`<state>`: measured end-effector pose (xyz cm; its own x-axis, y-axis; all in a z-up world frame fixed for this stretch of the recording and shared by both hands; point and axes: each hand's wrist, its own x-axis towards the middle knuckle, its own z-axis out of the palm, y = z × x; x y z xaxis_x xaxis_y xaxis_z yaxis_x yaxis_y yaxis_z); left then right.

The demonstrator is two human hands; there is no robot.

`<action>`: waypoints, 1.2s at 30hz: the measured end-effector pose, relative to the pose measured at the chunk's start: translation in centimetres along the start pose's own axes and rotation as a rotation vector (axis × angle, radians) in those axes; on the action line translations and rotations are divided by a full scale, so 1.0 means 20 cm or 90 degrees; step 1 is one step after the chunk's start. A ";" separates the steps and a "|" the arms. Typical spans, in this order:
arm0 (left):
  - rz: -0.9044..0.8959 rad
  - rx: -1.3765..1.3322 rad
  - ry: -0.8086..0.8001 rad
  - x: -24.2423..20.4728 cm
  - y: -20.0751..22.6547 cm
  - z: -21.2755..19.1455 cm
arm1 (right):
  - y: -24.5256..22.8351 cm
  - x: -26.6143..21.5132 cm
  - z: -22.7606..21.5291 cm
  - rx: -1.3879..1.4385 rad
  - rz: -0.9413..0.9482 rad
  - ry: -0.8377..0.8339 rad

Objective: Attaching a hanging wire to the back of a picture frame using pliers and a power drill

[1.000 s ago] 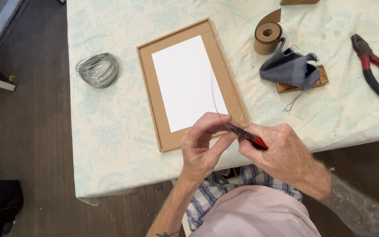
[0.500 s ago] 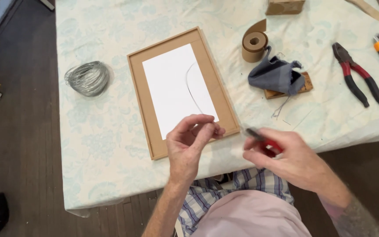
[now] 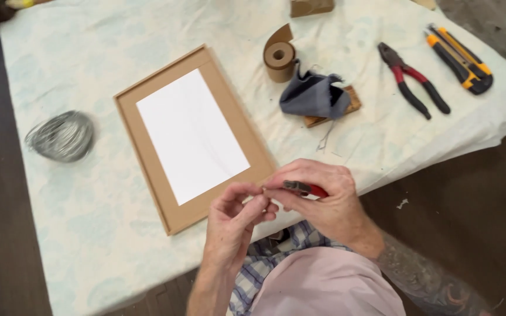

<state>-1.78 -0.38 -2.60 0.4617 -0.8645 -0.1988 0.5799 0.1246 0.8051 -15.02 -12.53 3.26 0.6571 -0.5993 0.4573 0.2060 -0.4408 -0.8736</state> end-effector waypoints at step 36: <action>-0.012 0.121 0.088 0.12 -0.19 0.27 | 0.56 -0.13 -0.68 -0.527 0.312 -0.097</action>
<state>-6.41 -5.58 -3.16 0.5469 -0.7891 -0.2796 0.4587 0.0031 0.8886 -24.21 -25.07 -5.45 0.6327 -0.7744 -0.0031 -0.6519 -0.5304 -0.5419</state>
